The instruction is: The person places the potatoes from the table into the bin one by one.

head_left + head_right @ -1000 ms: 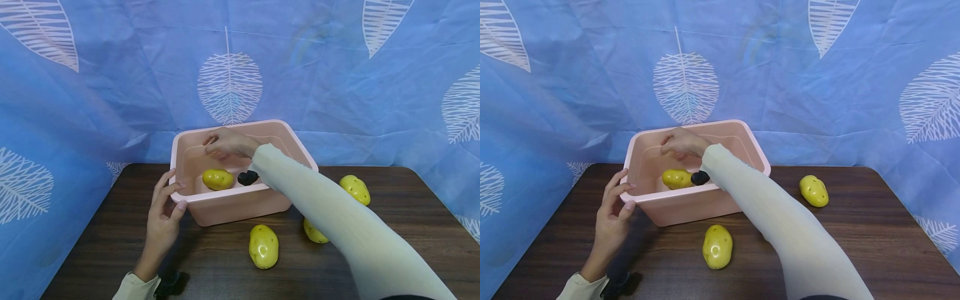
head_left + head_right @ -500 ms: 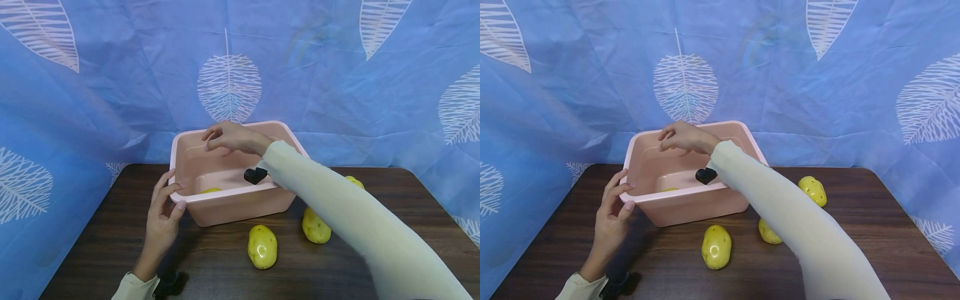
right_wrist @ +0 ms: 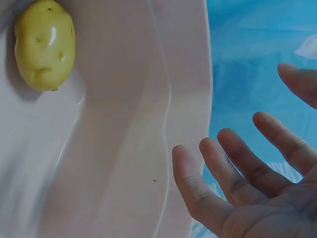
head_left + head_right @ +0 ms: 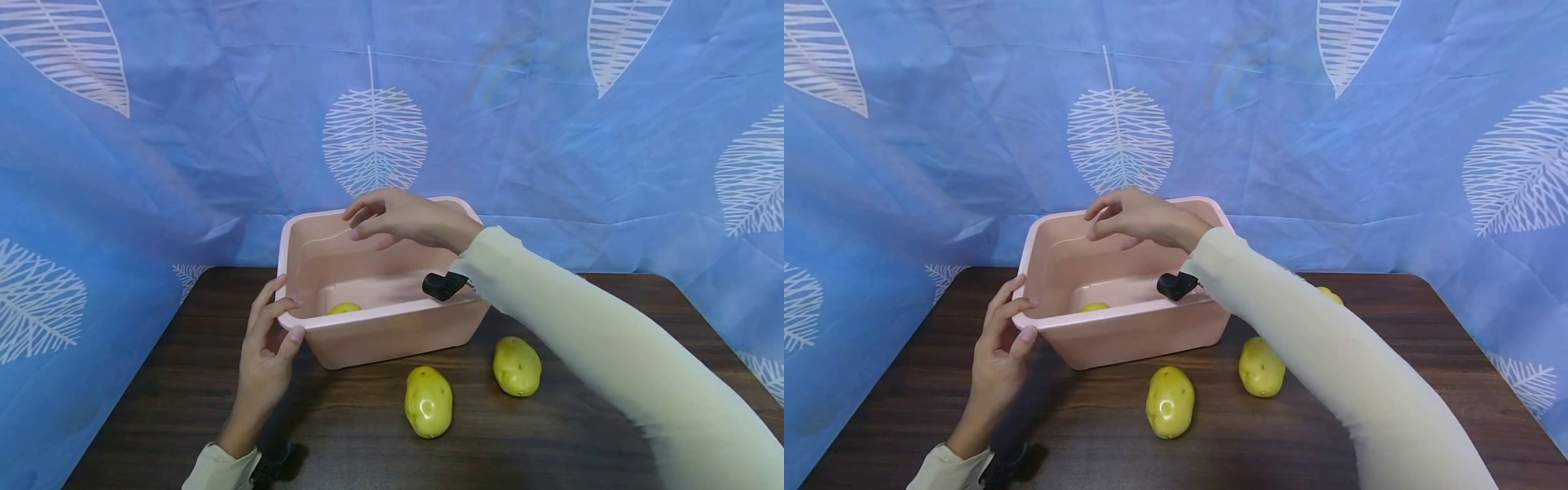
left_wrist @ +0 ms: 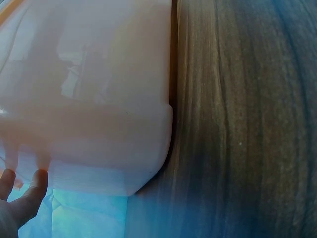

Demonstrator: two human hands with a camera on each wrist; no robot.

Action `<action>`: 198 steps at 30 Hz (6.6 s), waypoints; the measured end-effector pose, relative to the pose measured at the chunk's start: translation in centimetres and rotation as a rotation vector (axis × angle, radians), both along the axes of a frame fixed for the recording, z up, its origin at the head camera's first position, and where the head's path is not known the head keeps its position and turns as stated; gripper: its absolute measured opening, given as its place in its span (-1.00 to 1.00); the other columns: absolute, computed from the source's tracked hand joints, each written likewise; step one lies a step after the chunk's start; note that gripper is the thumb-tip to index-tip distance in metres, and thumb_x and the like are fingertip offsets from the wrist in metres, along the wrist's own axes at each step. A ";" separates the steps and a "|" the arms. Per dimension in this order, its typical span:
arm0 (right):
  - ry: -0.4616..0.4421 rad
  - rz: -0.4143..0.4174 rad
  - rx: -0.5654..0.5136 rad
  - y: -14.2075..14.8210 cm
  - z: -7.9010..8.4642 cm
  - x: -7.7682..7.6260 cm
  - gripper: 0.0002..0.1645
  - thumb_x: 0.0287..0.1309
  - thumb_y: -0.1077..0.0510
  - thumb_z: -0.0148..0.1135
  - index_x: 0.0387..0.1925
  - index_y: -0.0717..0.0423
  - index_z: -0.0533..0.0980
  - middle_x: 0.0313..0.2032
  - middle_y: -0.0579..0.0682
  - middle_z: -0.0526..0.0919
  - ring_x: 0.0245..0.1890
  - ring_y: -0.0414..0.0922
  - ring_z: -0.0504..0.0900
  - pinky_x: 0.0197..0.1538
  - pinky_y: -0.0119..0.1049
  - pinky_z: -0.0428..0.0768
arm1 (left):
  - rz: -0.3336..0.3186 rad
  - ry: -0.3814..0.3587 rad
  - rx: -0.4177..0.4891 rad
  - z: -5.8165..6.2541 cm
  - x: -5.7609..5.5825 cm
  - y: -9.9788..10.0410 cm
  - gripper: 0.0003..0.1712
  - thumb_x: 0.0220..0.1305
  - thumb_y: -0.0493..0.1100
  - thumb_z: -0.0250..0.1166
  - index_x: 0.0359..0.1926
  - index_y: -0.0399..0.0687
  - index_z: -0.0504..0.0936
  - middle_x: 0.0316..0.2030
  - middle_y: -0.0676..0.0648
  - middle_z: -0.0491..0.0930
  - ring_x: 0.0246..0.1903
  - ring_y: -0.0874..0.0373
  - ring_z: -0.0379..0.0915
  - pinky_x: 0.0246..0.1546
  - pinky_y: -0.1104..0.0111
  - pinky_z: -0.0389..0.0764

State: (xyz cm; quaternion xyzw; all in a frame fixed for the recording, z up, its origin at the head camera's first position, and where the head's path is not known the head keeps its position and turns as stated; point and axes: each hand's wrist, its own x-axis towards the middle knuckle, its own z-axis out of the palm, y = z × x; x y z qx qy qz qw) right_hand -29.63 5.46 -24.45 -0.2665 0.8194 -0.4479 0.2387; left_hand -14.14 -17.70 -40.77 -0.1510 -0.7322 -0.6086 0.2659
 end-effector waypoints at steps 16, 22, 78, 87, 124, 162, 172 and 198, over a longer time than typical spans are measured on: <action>0.004 -0.028 -0.046 4.8 0.7 1.4 -0.42 0.41 0.10 0.28 0.41 0.01 0.45 0.36 0.06 0.53 0.34 0.01 0.55 0.33 0.05 0.62 | 0.014 -0.052 -0.025 0.0 0.0 -0.1 -0.58 0.36 -0.43 0.23 0.22 -0.20 0.54 0.57 0.13 0.18 0.54 0.04 0.09 0.29 0.57 0.43; 0.006 -0.036 -0.068 6.4 0.7 1.9 -0.43 0.39 0.13 0.29 0.38 0.07 0.47 0.36 0.09 0.54 0.36 0.07 0.55 0.31 0.02 0.64 | 0.020 -0.048 -0.026 0.0 0.0 -0.1 -0.59 0.36 -0.42 0.23 0.21 -0.20 0.55 0.57 0.13 0.19 0.52 0.05 0.11 0.28 0.57 0.43; 0.194 -0.312 0.024 24.1 -2.3 6.7 -0.47 0.49 0.14 0.21 0.42 -0.07 0.44 0.28 -0.33 0.61 0.17 -0.39 0.64 0.07 -0.38 0.72 | 0.019 -0.048 -0.013 0.0 0.1 -0.2 -0.61 0.36 -0.43 0.23 0.18 -0.23 0.54 0.57 0.11 0.19 0.52 0.04 0.10 0.32 0.56 0.43; 0.215 -0.302 -0.017 27.1 -5.0 6.6 -0.48 0.51 0.26 0.12 0.42 -0.01 0.43 0.20 -0.40 0.63 0.09 -0.38 0.69 0.01 -0.41 0.74 | 0.023 -0.052 0.001 -0.1 0.2 -0.2 -0.62 0.36 -0.43 0.22 0.18 -0.23 0.54 0.57 0.10 0.20 0.52 0.04 0.10 0.31 0.56 0.44; 0.252 -0.543 0.023 34.7 -15.4 7.1 -0.34 0.50 0.13 0.20 0.52 0.08 0.28 0.16 -0.64 0.41 0.04 -0.72 0.49 -0.09 -0.59 0.67 | 0.006 -0.039 0.000 -0.2 -0.1 -0.1 -0.62 0.36 -0.46 0.21 0.18 -0.34 0.49 0.58 0.05 0.18 0.52 0.01 0.09 0.32 0.54 0.44; 0.207 -0.579 0.212 32.6 -17.7 5.6 0.01 0.43 -0.17 0.27 0.66 0.09 0.03 0.62 0.41 -0.02 0.44 0.53 0.10 0.22 0.52 0.26 | -0.004 0.039 -0.027 -0.3 -0.3 -0.1 -0.60 0.34 -0.47 0.19 0.19 -0.27 0.52 0.58 -0.06 0.18 0.51 -0.14 0.11 0.32 0.48 0.48; 0.201 -0.552 0.271 32.0 -17.8 5.4 0.05 0.39 -0.18 0.30 0.65 0.13 0.04 0.52 0.52 0.10 0.29 0.43 0.29 0.09 0.26 0.48 | -0.008 0.037 -0.035 -0.3 -0.4 -0.2 -0.58 0.34 -0.46 0.19 0.20 -0.26 0.52 0.58 -0.05 0.17 0.51 -0.17 0.11 0.30 0.51 0.47; 0.201 -0.504 0.286 31.3 -18.5 5.7 0.14 0.32 -0.15 0.40 0.67 0.07 -0.02 0.51 0.56 0.09 0.22 0.42 0.40 0.00 0.14 0.54 | -0.005 0.034 -0.033 -0.3 -0.4 -0.1 -0.59 0.33 -0.46 0.19 0.18 -0.25 0.52 0.58 -0.05 0.18 0.51 -0.07 0.10 0.30 0.49 0.49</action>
